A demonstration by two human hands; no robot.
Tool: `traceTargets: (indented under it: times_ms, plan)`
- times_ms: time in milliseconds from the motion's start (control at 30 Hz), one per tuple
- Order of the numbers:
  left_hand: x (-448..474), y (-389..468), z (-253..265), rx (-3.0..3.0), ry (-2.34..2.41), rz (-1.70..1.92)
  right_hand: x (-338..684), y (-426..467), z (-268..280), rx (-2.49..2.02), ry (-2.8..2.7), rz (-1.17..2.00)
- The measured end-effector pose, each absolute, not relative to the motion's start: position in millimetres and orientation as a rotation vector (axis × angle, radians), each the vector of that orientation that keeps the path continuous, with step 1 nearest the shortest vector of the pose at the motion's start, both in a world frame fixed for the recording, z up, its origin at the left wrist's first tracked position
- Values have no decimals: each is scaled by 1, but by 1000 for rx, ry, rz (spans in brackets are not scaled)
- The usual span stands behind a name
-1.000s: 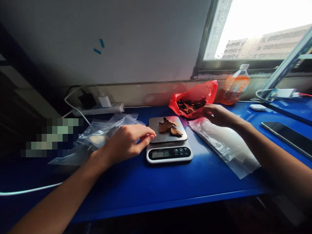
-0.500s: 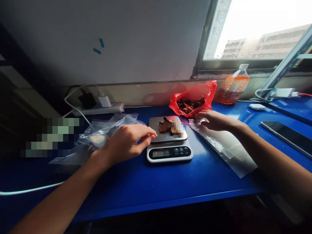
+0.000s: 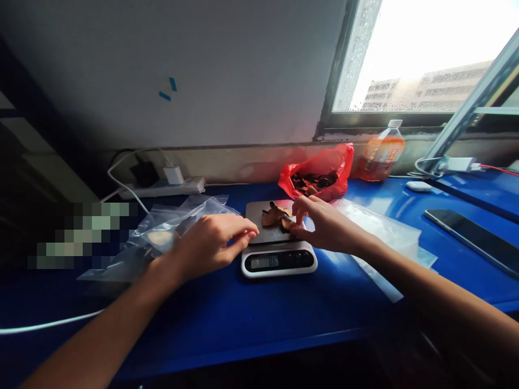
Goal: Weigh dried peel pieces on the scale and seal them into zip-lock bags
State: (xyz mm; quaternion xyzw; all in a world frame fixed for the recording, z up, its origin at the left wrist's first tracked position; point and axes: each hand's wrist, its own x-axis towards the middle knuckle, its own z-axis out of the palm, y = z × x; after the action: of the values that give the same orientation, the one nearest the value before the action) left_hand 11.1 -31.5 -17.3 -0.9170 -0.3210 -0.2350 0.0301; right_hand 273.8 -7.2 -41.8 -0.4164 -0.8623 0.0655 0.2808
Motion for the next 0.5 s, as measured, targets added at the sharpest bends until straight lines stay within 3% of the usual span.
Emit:
traceTargets:
  times_ms: [233, 500]
  plan:
    - [10, -31, -17, -2807, -948, -733, 310, -5, -22, -1069, -2413, 255]
    - [11, -31, -17, -2833, -957, -750, 358, 70, -9, -1533, -2228, 88]
